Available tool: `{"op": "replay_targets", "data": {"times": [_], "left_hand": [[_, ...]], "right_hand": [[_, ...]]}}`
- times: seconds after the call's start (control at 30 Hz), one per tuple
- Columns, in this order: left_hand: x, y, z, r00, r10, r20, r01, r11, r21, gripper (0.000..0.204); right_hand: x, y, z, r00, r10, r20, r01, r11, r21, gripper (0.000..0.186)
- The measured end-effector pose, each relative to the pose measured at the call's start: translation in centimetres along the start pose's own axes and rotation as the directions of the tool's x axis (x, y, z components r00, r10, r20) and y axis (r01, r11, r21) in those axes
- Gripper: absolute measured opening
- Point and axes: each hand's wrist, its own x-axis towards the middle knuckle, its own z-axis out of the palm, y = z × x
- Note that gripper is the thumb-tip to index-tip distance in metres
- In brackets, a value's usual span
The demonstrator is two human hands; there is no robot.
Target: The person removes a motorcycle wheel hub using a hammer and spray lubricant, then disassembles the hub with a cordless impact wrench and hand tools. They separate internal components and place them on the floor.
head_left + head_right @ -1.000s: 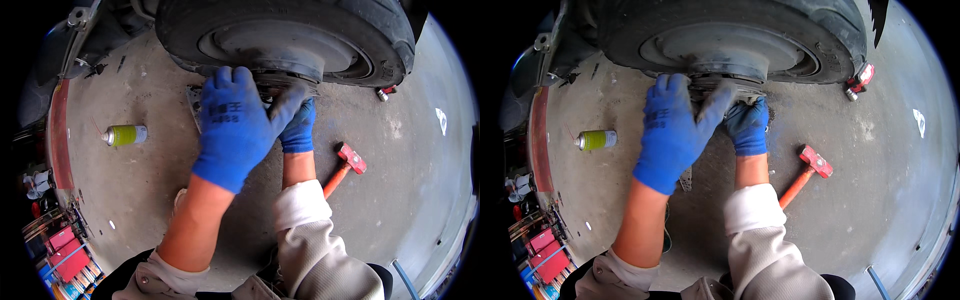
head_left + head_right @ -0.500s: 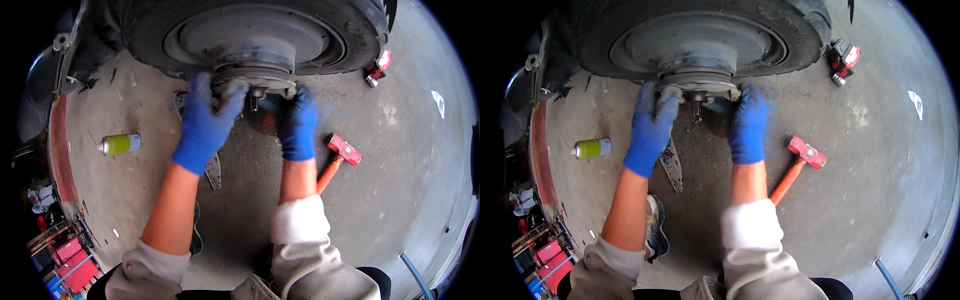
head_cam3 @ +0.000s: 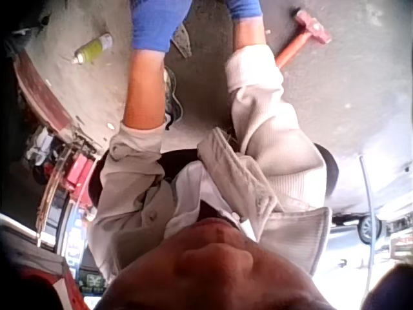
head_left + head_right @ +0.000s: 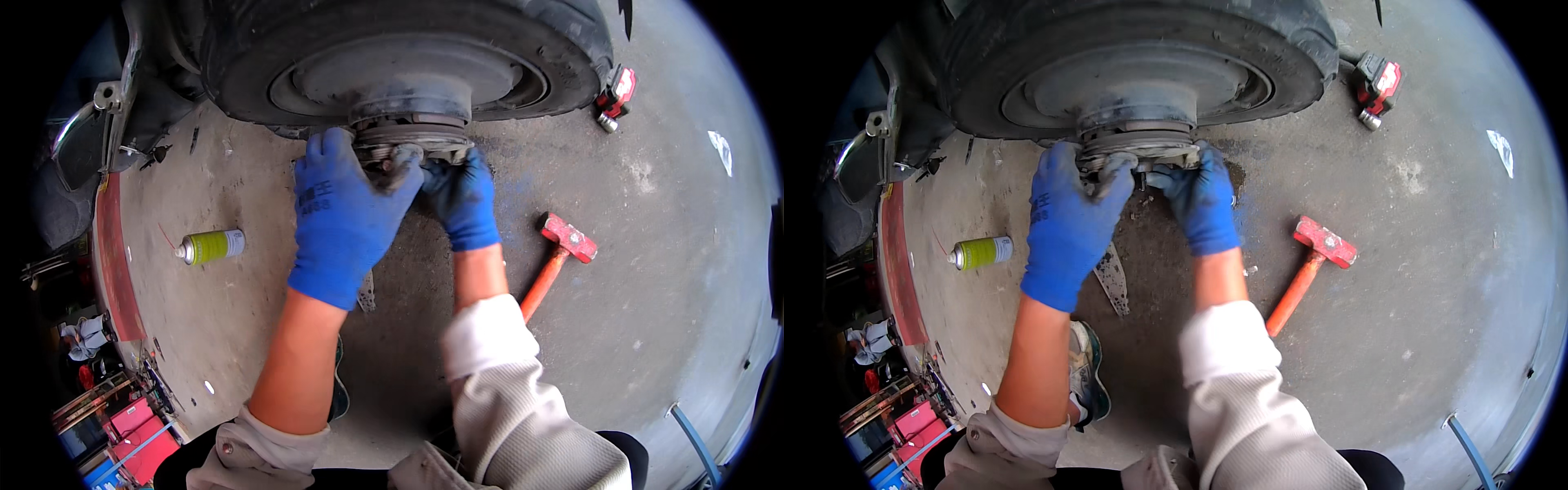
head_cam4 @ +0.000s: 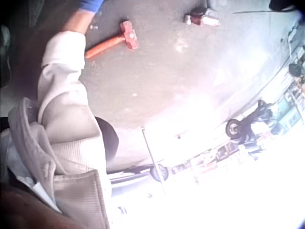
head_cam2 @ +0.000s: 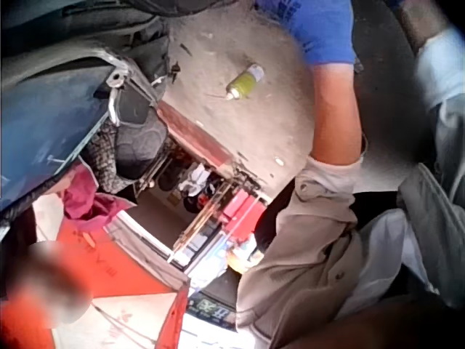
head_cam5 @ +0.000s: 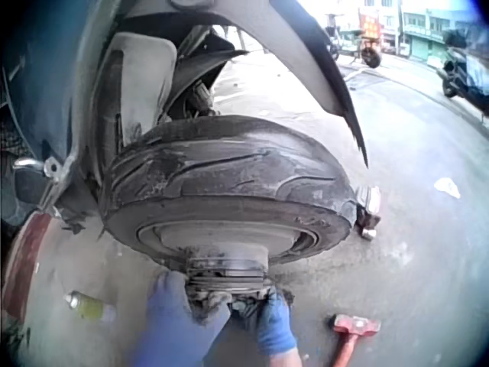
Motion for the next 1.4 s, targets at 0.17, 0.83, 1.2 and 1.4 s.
{"op": "replay_targets", "data": {"times": [0.17,0.83,1.2,1.4], "left_hand": [[-0.7,-4.7,-2.1,0.971,-0.199,0.130,0.235,0.718,-0.655,0.037],[-0.2,-3.4,-0.9,0.979,-0.166,0.117,0.195,0.929,-0.313,0.052],[-1.5,-5.2,0.0,0.920,-0.193,0.341,0.392,0.446,-0.805,0.055],[-8.0,-1.9,-1.8,0.963,-0.168,0.209,0.185,0.981,-0.063,0.056]], "right_hand": [[-5.8,-2.7,7.5,0.930,-0.353,0.103,0.215,0.296,-0.931,0.030],[-5.3,-1.1,4.9,0.909,-0.399,0.124,0.349,0.563,-0.749,0.028],[-10.1,-2.6,12.2,0.724,-0.438,0.533,0.383,-0.388,-0.839,0.027],[-7.8,1.0,-2.1,0.951,-0.225,-0.214,0.090,0.859,-0.505,0.028]]}}
